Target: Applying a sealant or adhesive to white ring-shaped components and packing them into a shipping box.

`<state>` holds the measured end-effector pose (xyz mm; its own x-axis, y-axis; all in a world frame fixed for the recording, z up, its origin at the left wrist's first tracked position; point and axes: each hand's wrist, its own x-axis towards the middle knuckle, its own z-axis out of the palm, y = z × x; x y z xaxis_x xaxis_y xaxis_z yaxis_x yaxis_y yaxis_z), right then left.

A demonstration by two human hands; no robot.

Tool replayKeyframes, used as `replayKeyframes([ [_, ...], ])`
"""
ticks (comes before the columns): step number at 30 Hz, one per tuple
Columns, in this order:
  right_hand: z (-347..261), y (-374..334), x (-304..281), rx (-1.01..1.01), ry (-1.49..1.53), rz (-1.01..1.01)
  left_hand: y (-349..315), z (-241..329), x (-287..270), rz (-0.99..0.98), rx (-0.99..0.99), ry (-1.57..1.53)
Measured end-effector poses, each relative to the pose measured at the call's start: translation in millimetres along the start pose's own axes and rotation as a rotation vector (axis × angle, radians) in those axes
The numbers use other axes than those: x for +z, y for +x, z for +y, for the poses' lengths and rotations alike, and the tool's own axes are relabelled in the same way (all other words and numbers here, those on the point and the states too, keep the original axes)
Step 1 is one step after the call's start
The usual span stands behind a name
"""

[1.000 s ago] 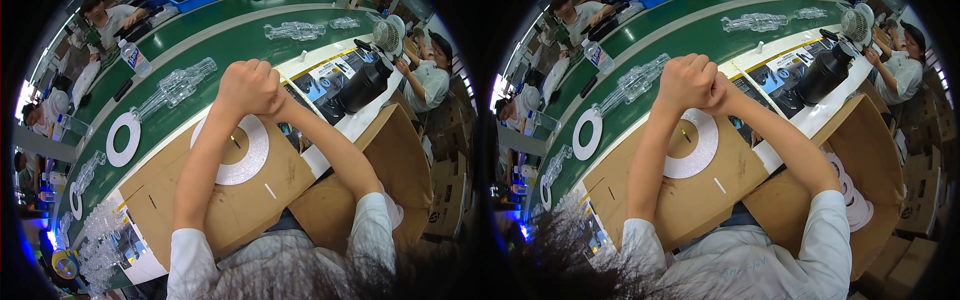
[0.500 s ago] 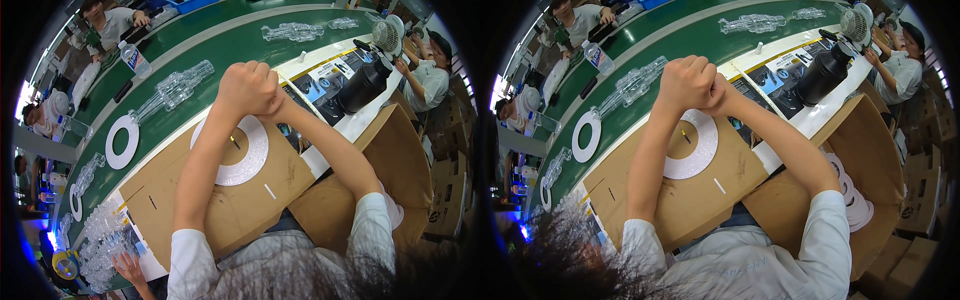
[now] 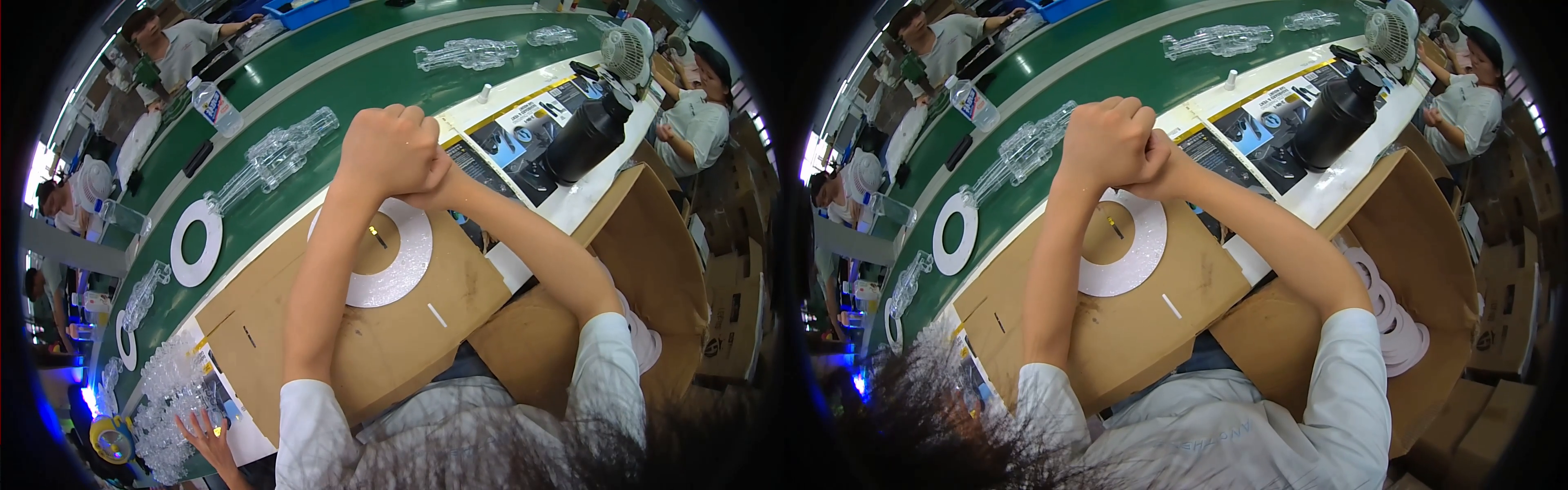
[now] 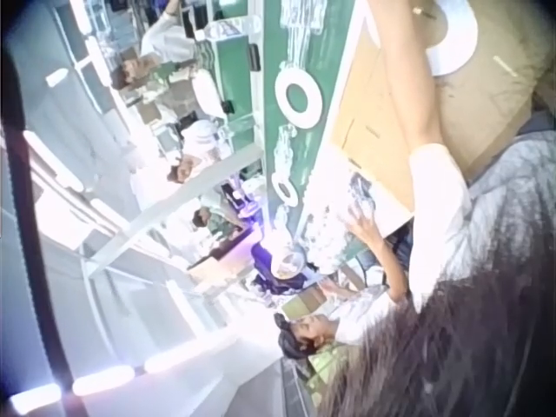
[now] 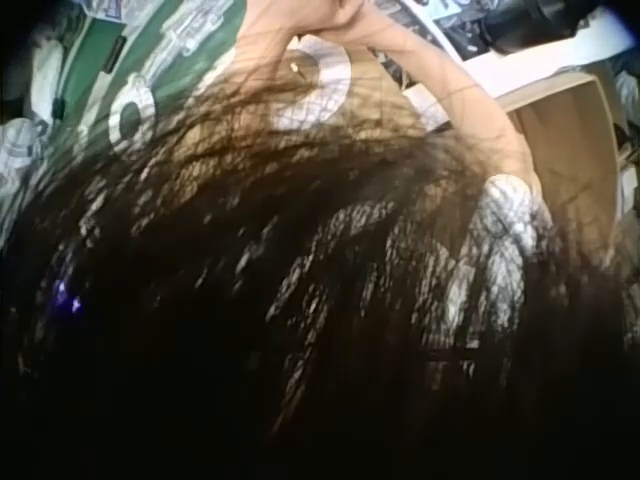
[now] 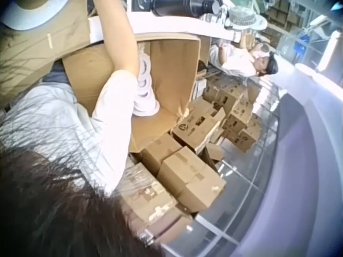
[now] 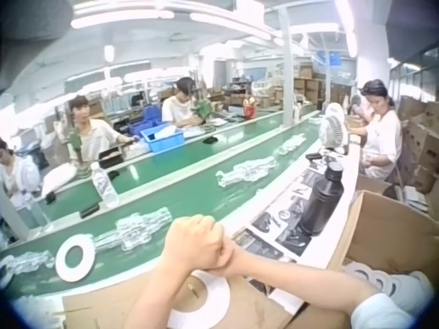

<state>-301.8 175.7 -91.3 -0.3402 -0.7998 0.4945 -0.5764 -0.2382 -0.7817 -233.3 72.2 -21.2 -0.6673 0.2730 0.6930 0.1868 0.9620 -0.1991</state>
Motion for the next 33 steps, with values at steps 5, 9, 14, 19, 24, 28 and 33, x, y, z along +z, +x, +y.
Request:
replayKeyframes([
  [5,4.0,-1.0,-0.1,0.048,-0.022,-0.016,0.2,-1.1,3.7,0.058,0.01,-0.041],
  [9,3.3,-1.7,-1.5,0.013,-0.053,-0.007,1.0,-0.6,3.9,0.066,0.014,-0.043],
  [14,1.3,-2.4,-1.0,0.035,-0.06,-0.011,-0.1,-1.2,4.2,0.056,0.019,-0.033],
  [19,4.8,-2.3,0.1,0.018,-0.047,-0.012,-1.4,-2.7,6.4,0.056,0.025,-0.035],
  [24,3.1,-2.0,2.8,0.052,-0.012,-0.014,-2.6,-2.2,2.3,-0.029,0.003,-0.004],
  [28,8.8,-2.4,2.0,0.058,-0.071,-0.031,-1.8,-2.1,4.1,-0.03,0.0,-0.005],
  [33,20.5,-3.3,2.2,-0.024,-0.105,-0.012,3.8,0.6,1.5,0.004,0.014,-0.068],
])
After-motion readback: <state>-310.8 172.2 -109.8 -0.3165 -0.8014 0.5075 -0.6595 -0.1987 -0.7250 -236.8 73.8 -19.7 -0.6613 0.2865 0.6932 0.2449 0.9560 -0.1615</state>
